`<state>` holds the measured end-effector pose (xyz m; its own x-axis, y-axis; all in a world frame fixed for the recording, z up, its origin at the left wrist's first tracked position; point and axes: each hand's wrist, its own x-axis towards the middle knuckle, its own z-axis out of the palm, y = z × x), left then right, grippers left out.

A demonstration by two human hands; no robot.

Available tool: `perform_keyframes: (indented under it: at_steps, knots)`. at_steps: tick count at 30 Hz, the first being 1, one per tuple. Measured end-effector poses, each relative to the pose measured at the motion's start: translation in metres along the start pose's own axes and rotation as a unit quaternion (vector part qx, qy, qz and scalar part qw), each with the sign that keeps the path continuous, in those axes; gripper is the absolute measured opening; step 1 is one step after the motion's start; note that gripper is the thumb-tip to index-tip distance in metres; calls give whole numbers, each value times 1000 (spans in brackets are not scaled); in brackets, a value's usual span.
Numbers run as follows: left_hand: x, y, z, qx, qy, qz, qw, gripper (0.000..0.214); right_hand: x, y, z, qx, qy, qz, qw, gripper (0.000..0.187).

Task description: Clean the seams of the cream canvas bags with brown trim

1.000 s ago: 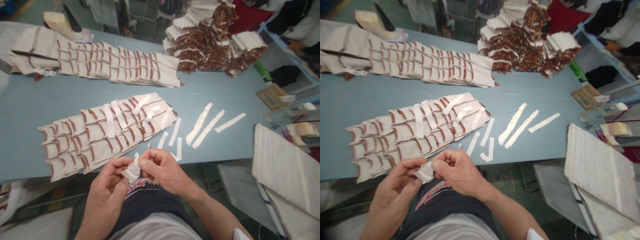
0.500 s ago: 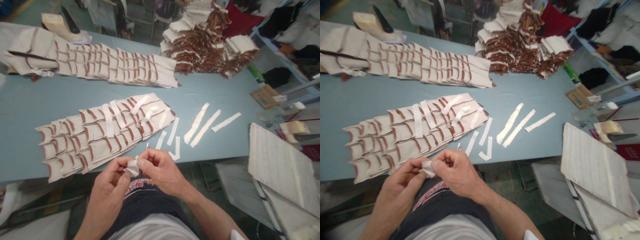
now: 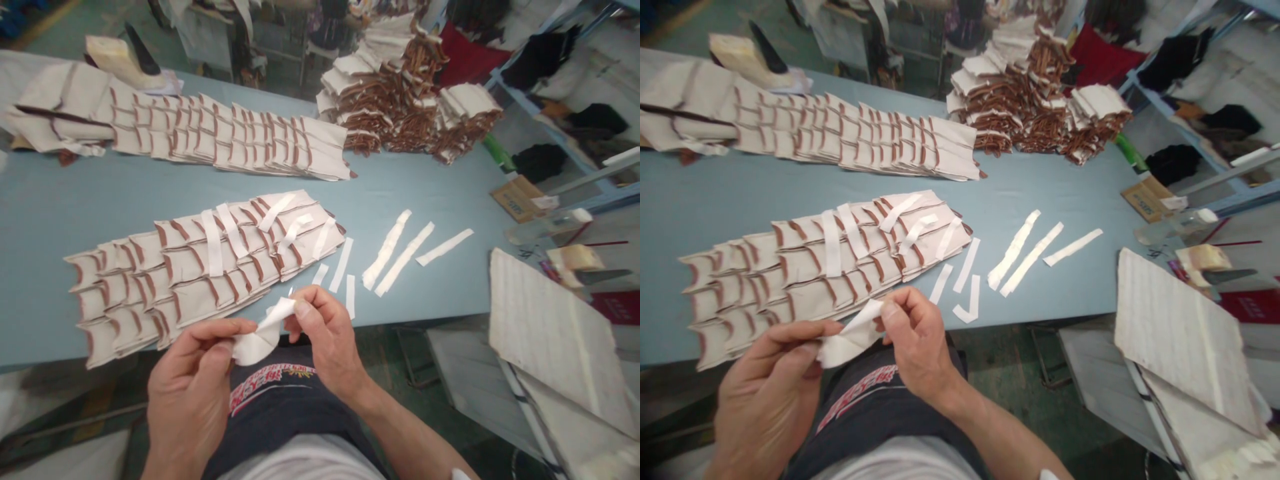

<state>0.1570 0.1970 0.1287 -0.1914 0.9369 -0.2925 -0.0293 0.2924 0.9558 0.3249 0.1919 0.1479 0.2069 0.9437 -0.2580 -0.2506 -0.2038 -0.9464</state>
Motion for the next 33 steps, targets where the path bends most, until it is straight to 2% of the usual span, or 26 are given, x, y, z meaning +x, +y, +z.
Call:
perform_keyframes:
  at_steps: [4,8,13,16,19,23,28,33]
  knots:
    - [2,3,12,-69,7,-38,997,17,-2,5,2,10,-2,19,1000,35]
    - [1,7,16,-97,-17,-87,991,23,-2,8,4,-2,12,25,1000,36]
    - [3,-8,-9,-41,-27,-64,997,48,-2,13,4,-35,10,20,999,33]
    - [8,-18,-28,17,-69,-89,993,66,-2,18,2,-54,10,-4,998,29]
    - [11,-20,-36,59,-138,-114,982,75,-3,21,1,-94,15,-52,994,25]
    - [9,-12,-26,39,-271,-160,948,71,-7,23,-1,-163,20,-119,979,20]
    - [10,-6,-14,37,-277,-155,948,63,-14,34,-3,-197,7,-178,964,18]
    - [15,-10,-17,98,-283,-166,939,53,-20,46,-5,-186,13,-153,971,17]
